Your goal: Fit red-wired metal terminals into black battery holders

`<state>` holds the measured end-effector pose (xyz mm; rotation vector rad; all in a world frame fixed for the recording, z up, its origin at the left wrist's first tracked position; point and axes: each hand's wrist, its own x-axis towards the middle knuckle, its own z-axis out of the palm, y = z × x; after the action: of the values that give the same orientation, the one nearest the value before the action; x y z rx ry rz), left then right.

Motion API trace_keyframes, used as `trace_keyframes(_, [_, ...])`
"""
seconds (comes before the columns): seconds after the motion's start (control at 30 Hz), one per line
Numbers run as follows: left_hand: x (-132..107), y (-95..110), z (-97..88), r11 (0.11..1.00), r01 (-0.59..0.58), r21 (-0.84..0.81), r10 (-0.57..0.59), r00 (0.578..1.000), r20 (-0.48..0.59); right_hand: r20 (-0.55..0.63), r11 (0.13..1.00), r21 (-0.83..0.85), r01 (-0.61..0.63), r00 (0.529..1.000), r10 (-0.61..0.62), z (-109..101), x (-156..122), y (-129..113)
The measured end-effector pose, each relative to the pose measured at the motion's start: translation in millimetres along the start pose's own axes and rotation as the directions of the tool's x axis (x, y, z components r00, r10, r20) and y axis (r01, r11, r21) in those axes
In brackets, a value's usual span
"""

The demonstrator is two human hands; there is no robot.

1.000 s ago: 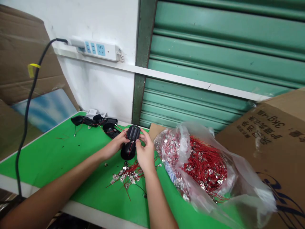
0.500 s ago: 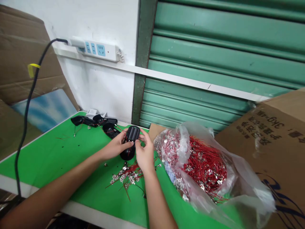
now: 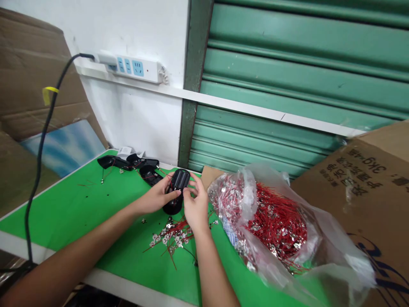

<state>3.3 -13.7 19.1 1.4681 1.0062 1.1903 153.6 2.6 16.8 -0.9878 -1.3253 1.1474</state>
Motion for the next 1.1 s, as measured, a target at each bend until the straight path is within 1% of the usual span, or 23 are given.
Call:
trace_keyframes(0.13, [1,0,-0.1,1.0,-0.001,-0.009,0.001,1.0,0.013,0.003,1.0,0.016,-0.015,1.0,0.015,1,-1,-3])
trace_keyframes(0.27, [1,6,1.2,0.998,0.038,-0.05,-0.039,0.999,-0.014,0.013,1.0,0.013,-0.014,1.0,0.014,1,-1,-4])
trace_keyframes(0.33, [1,10,0.8,0.99,0.085,-0.109,-0.088,0.996,-0.023,0.02,1.0,0.019,0.002,1.0,-0.002,0,0,-3])
trace_keyframes(0.43, [2,13,-1.3,0.955,0.194,-0.225,-0.203,0.979,-0.021,0.024,1.0,0.026,0.002,1.0,-0.003,0,1,-1])
trace_keyframes(0.53, [3,12,-3.1,0.93,0.245,-0.275,-0.262,0.965,-0.029,0.021,1.0,0.028,-0.011,1.0,0.01,0,1,0])
trace_keyframes(0.7, [4,10,-2.0,0.932,0.238,-0.272,-0.258,0.965,-0.041,0.018,1.0,0.03,-0.006,1.0,0.005,1,1,-2])
trace_keyframes(0.93, [5,14,0.9,0.938,0.218,-0.27,-0.237,0.971,-0.038,0.029,1.0,0.026,0.01,1.0,-0.01,1,-1,-3])
trace_keyframes(1.1, [5,9,-1.9,0.94,0.2,-0.275,-0.22,0.974,-0.045,0.027,1.0,0.001,0.015,1.0,-0.015,0,-1,-2])
